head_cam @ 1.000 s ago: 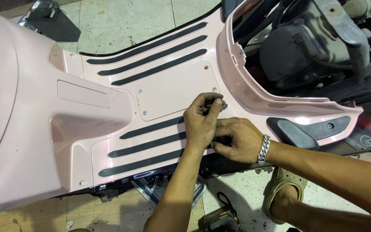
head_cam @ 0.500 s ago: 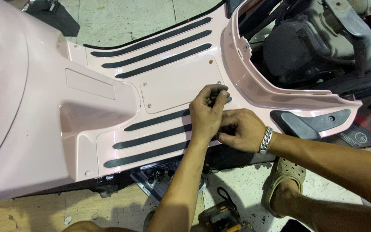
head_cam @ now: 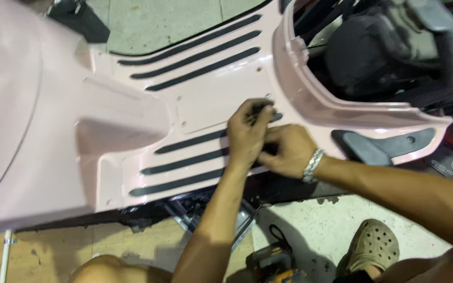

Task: The person removes the storage bucket and internal plastic panels of a scooter before aligning and securing the rear body panels and a metal luggage rack with a screwdriver.

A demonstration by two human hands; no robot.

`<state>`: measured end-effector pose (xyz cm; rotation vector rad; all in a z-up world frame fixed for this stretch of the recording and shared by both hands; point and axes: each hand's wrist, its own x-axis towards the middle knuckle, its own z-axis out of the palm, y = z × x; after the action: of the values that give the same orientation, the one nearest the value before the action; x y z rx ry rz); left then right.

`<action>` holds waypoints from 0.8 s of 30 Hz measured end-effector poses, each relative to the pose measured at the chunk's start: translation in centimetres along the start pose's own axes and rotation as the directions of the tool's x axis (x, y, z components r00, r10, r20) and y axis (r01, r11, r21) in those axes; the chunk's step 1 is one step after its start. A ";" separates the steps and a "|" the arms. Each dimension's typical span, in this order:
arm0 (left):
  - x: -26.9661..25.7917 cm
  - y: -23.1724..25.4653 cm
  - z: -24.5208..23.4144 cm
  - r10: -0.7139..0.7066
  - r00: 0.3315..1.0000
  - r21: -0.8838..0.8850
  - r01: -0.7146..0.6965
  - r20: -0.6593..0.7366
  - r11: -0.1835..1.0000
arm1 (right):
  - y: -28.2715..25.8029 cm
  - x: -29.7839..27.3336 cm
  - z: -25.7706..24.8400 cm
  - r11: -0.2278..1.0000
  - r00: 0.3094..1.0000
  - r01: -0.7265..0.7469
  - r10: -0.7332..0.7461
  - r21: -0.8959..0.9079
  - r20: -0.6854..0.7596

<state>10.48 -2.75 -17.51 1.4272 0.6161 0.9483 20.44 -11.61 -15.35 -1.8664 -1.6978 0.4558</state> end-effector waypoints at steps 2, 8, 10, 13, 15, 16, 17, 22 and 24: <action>0.4 0.1 0.3 -0.070 0.997 -0.037 0.071 0.022 0.997 | 0.6 0.1 0.0 0.999 0.998 -0.041 0.041 -0.007 0.057; 0.5 0.4 1.7 -0.142 0.986 0.053 0.147 -0.092 0.988 | 1.5 -0.5 -1.1 0.982 0.999 0.018 -0.026 0.187 0.039; 0.2 0.3 1.7 -0.126 0.986 0.079 0.135 -0.107 0.988 | 1.8 -0.6 -1.2 0.972 0.997 0.034 -0.049 0.234 0.058; -0.3 1.0 1.9 -0.151 0.981 0.159 0.170 -0.123 0.972 | 1.8 -0.7 -1.8 0.963 0.994 0.060 -0.081 0.262 0.070; 0.4 1.5 2.8 -0.163 0.977 0.201 0.189 -0.137 0.961 | 2.0 -0.3 -2.7 0.974 0.983 -0.006 -0.036 0.227 0.181; 0.6 2.0 3.2 -0.184 0.976 0.234 0.208 -0.121 0.950 | 1.5 -0.3 -3.3 0.976 0.970 -0.031 -0.023 0.215 0.242; 0.9 2.6 3.8 -0.204 0.973 0.266 0.226 -0.105 0.937 | 1.0 -0.2 -4.0 0.963 0.955 -0.115 0.039 0.245 0.295; 1.5 10.7 7.4 -0.261 0.965 0.812 0.154 -0.002 0.564 | -4.1 -1.6 -11.9 0.823 0.777 -0.495 0.275 0.278 0.567; -0.3 14.7 8.8 -0.319 0.945 0.898 0.071 0.079 0.434 | -5.6 -4.3 -16.6 0.749 0.756 -0.572 0.322 0.334 0.571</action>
<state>15.15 -9.35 -2.34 2.3021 1.1747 0.1638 25.37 -18.67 0.50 -1.8456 -1.1721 1.5289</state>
